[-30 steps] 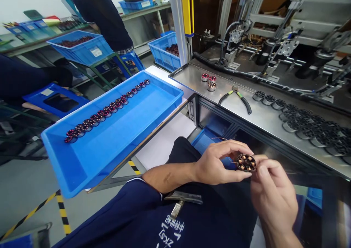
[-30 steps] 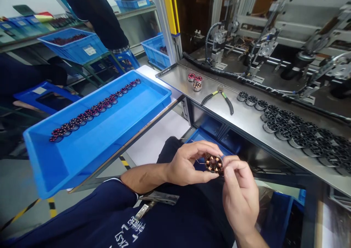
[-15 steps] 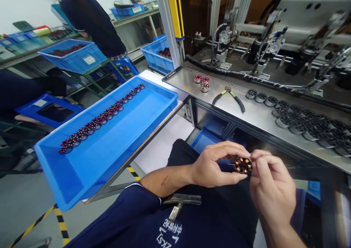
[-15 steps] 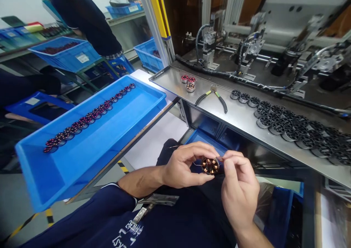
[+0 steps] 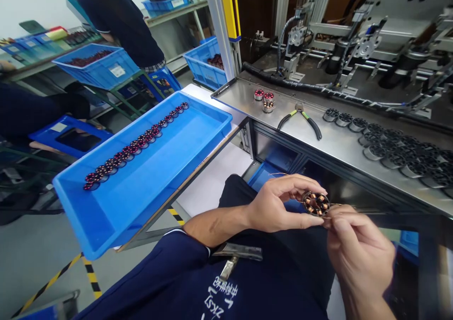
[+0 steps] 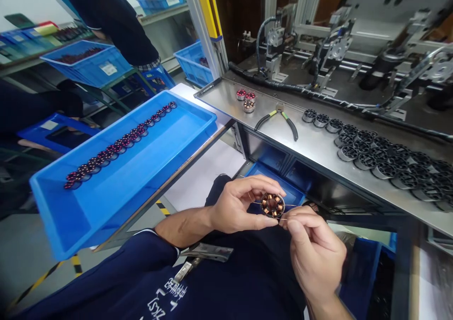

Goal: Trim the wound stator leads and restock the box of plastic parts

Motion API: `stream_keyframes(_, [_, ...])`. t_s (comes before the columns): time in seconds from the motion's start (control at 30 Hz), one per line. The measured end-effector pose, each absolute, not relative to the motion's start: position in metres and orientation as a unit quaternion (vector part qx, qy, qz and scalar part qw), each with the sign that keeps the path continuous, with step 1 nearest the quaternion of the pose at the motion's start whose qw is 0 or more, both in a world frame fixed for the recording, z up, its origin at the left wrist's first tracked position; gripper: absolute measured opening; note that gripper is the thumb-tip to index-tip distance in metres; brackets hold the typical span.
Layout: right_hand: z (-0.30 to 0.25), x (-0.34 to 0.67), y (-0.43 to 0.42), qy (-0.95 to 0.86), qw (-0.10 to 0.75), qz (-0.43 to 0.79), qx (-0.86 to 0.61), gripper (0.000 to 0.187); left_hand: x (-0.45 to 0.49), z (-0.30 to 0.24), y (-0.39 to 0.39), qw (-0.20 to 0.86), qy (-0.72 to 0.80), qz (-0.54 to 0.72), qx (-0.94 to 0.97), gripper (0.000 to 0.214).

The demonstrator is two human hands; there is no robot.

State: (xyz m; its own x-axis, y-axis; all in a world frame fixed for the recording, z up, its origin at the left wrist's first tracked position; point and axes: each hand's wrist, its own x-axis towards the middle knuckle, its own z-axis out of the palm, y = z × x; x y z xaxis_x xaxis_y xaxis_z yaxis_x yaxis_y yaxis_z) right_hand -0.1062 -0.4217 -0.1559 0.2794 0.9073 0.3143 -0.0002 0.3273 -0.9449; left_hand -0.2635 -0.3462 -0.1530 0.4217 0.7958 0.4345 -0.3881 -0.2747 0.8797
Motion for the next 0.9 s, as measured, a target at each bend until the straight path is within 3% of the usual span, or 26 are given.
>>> stream_keyframes(0.23, [-0.150, -0.106, -0.424, -0.462, 0.636, 0.398, -0.473, 0.004, -0.265, -0.151, -0.349, 0.541, 0.145, 0.528, 0.638, 0.042])
stream_keyframes(0.43, [-0.149, -0.108, -0.427, -0.498, 0.661, 0.317, -0.463, 0.012, -0.264, -0.149, -0.349, 0.533, 0.168, 0.505, 0.658, 0.038])
stream_keyframes(0.7, [-0.143, -0.094, -0.421, -0.620, 0.598, 0.232, -0.452, 0.032, -0.265, -0.150, -0.346, 0.575, 0.132, 0.508, 0.628, 0.041])
stream_keyframes(0.9, [-0.138, -0.107, -0.421, -0.607, 0.617, 0.172, -0.470, 0.020, -0.264, -0.148, -0.347, 0.558, 0.141, 0.514, 0.636, 0.041])
